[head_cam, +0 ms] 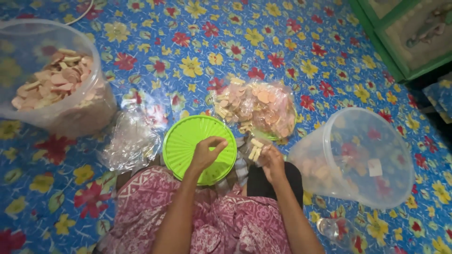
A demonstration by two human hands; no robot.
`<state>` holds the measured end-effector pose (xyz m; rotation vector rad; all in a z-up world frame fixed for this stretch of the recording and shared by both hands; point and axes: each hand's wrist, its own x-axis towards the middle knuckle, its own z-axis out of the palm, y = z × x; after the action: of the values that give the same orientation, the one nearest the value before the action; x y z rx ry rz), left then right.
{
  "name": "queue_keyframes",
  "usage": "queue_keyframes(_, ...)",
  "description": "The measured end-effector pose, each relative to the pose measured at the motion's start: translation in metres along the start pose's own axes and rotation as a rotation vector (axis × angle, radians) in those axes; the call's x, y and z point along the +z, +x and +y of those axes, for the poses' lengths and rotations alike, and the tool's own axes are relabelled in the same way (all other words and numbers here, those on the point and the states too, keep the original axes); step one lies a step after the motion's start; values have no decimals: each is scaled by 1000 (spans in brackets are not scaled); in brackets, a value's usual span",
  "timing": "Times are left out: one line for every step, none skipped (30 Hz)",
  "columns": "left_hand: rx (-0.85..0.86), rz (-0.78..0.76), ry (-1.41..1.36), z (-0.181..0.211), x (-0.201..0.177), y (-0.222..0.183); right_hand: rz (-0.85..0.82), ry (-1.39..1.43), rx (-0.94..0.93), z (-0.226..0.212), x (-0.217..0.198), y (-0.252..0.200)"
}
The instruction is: Separating and sorting small pinkish food items from a pile into a container lid.
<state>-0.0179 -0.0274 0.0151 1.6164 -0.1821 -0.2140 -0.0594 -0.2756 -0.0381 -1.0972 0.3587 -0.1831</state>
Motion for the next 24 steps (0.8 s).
queue_keyframes(3,5,0,5,4,-4,-6,0,-1,-16,24,-21)
queue_keyframes(-14,-7,-70,10,8,-7,-82,-77,-21,-33,47,-41)
queue_keyframes(-31,-20,-140,15,11,-10,-158,-154,-41,-49,71,-62)
queue_keyframes(-28,-14,-139,16,15,-12,-164,-153,-42,-42,65,-61)
queue_keyframes(-17,-19,-165,17,18,-14,-219,-262,-78,-36,60,-60)
queue_keyframes(-7,-26,-190,17,21,-17,-272,-371,-115,-29,55,-59)
queue_keyframes(-4,-21,-188,14,22,-17,-278,-369,-117,-25,48,-56)
queue_keyframes(12,-16,-160,10,22,-17,-293,-542,-107,-21,42,-52)
queue_keyframes(28,-11,-132,6,23,-16,-306,-715,-98,-17,35,-48)
queue_keyframes(32,-11,-131,4,23,-16,-306,-714,-102,-22,43,-55)
queue_keyframes(58,-22,-84,2,23,-16,-288,-692,-44,-27,50,-62)
queue_keyframes(85,-35,-38,-1,24,-15,-267,-671,12,-32,57,-67)
queue_keyframes(90,-38,-39,2,24,-16,-265,-671,7,-38,62,-68)
queue_keyframes(120,-65,-3,5,25,-19,-289,-717,-10,-43,66,-69)
queue_keyframes(150,-93,33,8,26,-21,-314,-763,-26,-48,70,-71)
queue_keyframes(152,-95,33,8,28,-22,-312,-762,-29,-44,67,-69)
queue_keyframes(165,-103,25,9,30,-23,-310,-857,-108,-39,64,-66)
queue_keyframes(176,-110,17,10,32,-23,-309,-951,-188,-34,62,-63)
queue_keyframes(177,-111,18,7,32,-20,-309,-950,-190,-35,65,-63)
queue_keyframes(198,-103,53,4,32,-19,-295,-987,-237,-35,67,-63)
queue_keyframes(219,-95,89,0,32,-17,-281,-1024,-285,-34,69,-63)
queue_keyframes(213,-95,89,-4,32,-15,-283,-1023,-279,-37,73,-64)
queue_keyframes(228,-81,131,-8,32,-13,-290,-1012,-308,-40,77,-66)
queue_keyframes(242,-70,171,-14,32,-11,-295,-1002,-335,-42,80,-68)
